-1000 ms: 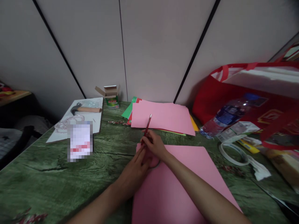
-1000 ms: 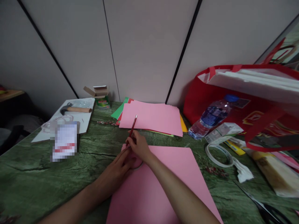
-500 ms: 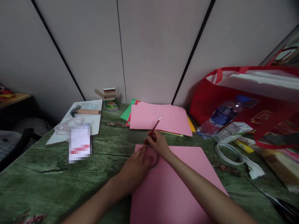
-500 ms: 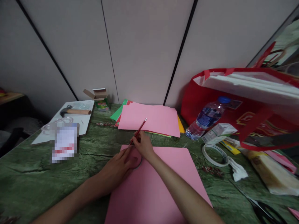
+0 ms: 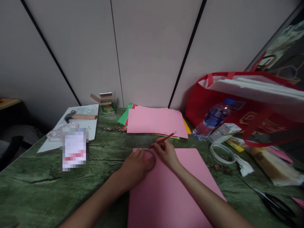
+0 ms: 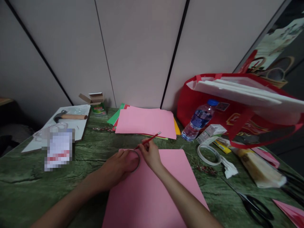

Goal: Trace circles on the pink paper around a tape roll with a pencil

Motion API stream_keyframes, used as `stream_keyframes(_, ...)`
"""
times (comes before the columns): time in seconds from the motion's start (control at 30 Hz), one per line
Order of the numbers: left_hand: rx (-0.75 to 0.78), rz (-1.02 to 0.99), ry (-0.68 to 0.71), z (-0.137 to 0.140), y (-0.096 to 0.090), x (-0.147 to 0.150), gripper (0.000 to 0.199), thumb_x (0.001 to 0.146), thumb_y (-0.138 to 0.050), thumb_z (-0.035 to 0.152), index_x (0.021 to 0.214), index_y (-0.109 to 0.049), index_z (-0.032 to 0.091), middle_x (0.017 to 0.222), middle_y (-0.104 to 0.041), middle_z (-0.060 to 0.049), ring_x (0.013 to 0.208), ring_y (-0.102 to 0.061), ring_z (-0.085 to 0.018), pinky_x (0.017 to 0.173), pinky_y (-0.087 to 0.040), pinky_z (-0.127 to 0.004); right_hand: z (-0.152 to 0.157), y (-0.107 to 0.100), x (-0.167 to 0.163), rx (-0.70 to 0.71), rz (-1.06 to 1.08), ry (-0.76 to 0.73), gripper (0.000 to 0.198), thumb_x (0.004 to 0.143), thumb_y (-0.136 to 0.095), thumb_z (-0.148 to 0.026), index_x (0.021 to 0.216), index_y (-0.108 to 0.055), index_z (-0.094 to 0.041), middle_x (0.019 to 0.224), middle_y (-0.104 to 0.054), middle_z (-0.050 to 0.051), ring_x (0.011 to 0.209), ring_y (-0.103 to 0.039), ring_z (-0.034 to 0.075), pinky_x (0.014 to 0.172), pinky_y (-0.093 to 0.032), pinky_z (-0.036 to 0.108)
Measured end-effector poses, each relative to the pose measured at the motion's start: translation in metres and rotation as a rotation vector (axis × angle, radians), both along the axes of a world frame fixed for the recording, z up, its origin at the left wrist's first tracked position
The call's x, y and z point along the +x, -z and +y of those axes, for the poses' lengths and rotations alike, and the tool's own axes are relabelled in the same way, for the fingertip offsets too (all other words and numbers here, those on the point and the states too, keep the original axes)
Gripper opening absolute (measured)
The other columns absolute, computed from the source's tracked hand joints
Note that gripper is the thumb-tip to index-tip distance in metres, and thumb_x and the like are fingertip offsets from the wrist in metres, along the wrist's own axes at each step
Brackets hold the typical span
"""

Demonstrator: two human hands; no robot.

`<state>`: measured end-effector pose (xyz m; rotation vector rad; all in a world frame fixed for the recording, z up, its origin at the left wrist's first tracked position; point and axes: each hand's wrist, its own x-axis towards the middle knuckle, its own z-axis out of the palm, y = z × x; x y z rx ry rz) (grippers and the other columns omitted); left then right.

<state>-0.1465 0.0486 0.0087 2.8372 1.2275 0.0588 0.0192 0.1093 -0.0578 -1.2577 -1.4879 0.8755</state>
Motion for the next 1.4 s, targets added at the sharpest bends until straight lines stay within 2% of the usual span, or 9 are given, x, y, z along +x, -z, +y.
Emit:
stream_keyframes(0.3,-0.109,0.007,-0.073,0.005,0.002,-0.002,0.047,0.073,-0.067,0.024,0.118,-0.055,0.022,0.11,-0.054,-0.011,0.098,-0.049,-0.026,0.089,-0.043,-0.041,-0.025,-0.005,0.011,-0.078,0.074,0.001,0.031,0.079,-0.06,-0.048,0.087,-0.052,-0.019,0.071,-0.066,0.004,0.06,-0.061,0.019,0.055,-0.046,0.029)
stream_keyframes(0.43,-0.125,0.01,-0.08,0.007,-0.001,-0.002,0.034,0.081,-0.06,0.024,0.115,-0.057,0.024,0.102,-0.054,-0.009,0.095,-0.048,-0.024,0.088,-0.042,-0.04,-0.033,-0.003,0.015,-0.111,0.137,-0.035,0.031,0.079,-0.06,-0.05,0.079,-0.053,-0.019,0.065,-0.063,0.003,0.055,-0.057,0.016,0.05,-0.042,0.026)
stream_keyframes(0.57,-0.11,-0.021,-0.105,0.007,-0.001,0.001,0.022,0.088,-0.052,0.022,0.109,-0.059,0.024,0.098,-0.055,-0.007,0.092,-0.048,-0.022,0.085,-0.043,-0.037,-0.044,-0.005,0.018,-0.093,0.119,-0.039,0.029,0.079,-0.06,-0.047,0.082,-0.059,-0.018,0.075,-0.066,0.006,0.062,-0.057,0.017,0.054,-0.043,0.026)
stream_keyframes(0.73,-0.092,-0.036,-0.113,0.007,-0.002,0.002,0.021,0.088,-0.053,0.024,0.108,-0.06,0.023,0.098,-0.055,-0.006,0.09,-0.049,-0.021,0.081,-0.043,-0.034,-0.059,-0.011,0.023,-0.058,0.061,-0.028,0.023,0.08,-0.061,-0.041,0.081,-0.061,-0.018,0.076,-0.067,0.006,0.067,-0.06,0.017,0.058,-0.046,0.027)
stream_keyframes(1.1,-0.059,-0.056,-0.059,0.008,0.004,-0.003,0.022,0.09,-0.051,0.03,0.108,-0.062,0.024,0.094,-0.054,-0.006,0.089,-0.047,-0.021,0.079,-0.04,-0.032,-0.085,-0.008,0.023,-0.111,0.092,-0.061,0.025,0.08,-0.062,-0.041,0.087,-0.065,-0.018,0.086,-0.069,0.007,0.077,-0.064,0.019,0.07,-0.051,0.028)
stream_keyframes(1.27,-0.013,-0.06,-0.053,0.009,0.008,-0.004,0.021,0.09,-0.051,0.031,0.107,-0.062,0.025,0.093,-0.054,-0.005,0.089,-0.047,-0.021,0.08,-0.04,-0.032,-0.094,-0.012,0.021,-0.097,-0.015,-0.075,0.022,0.083,-0.059,-0.038,0.085,-0.064,-0.017,0.078,-0.062,0.005,0.069,-0.057,0.015,0.062,-0.047,0.024)
stream_keyframes(1.4,-0.01,-0.044,-0.053,0.009,0.008,-0.004,0.021,0.09,-0.052,0.032,0.108,-0.062,0.027,0.094,-0.053,-0.006,0.09,-0.047,-0.021,0.08,-0.04,-0.032,-0.101,-0.014,0.016,-0.022,-0.095,-0.036,0.015,0.082,-0.057,-0.032,0.08,-0.064,-0.018,0.076,-0.059,0.004,0.066,-0.055,0.015,0.061,-0.045,0.024)
